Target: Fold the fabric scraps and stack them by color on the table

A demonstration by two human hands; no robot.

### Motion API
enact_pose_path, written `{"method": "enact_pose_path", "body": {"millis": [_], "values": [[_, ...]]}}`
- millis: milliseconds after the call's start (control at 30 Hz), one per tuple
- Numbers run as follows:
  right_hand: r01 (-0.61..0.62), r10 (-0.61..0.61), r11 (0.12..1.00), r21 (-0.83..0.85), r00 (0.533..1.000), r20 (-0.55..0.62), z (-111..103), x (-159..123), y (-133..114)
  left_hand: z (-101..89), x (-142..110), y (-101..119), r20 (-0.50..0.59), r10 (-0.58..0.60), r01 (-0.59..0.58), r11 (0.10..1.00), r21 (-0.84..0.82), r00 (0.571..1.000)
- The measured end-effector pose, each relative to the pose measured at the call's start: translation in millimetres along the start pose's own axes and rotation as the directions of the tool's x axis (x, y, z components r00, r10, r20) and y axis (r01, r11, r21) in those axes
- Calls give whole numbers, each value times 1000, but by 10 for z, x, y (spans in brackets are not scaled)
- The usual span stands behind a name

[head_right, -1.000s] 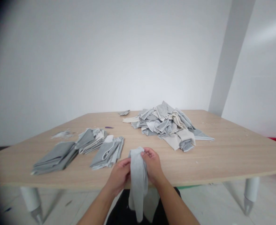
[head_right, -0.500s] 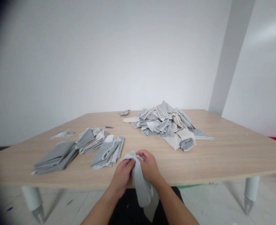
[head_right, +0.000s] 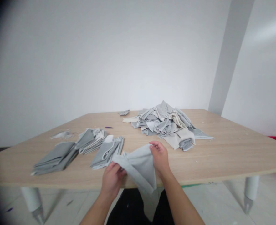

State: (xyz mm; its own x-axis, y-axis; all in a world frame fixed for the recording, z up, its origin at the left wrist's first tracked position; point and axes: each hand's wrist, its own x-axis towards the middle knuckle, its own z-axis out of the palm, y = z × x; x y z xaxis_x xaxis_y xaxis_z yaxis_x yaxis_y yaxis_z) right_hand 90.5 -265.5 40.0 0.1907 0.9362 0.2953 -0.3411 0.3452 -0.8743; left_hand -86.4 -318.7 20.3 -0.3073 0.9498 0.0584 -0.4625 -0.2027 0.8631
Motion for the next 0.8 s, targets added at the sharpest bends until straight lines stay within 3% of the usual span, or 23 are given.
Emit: {"method": "enact_pose_path", "body": {"millis": [200,400,567,800], "values": [[58,-40,990,131,990,-135,-51,21,-39,-85,77,28,-86,48,-66,975,-211,995],[14,9,983,183,992,-123,-37,-23,-20,-34,61,62,-104,-16,-7,977,-215,994],[12,10,985,172,992,-126,-26,-37,-17,-89,0,110,36,-228,230,947,-225,973],[34,-1,985,172,983,-186,-44,-12,-48,-205,-46,120,116,-192,211,961,-180,975]]}}
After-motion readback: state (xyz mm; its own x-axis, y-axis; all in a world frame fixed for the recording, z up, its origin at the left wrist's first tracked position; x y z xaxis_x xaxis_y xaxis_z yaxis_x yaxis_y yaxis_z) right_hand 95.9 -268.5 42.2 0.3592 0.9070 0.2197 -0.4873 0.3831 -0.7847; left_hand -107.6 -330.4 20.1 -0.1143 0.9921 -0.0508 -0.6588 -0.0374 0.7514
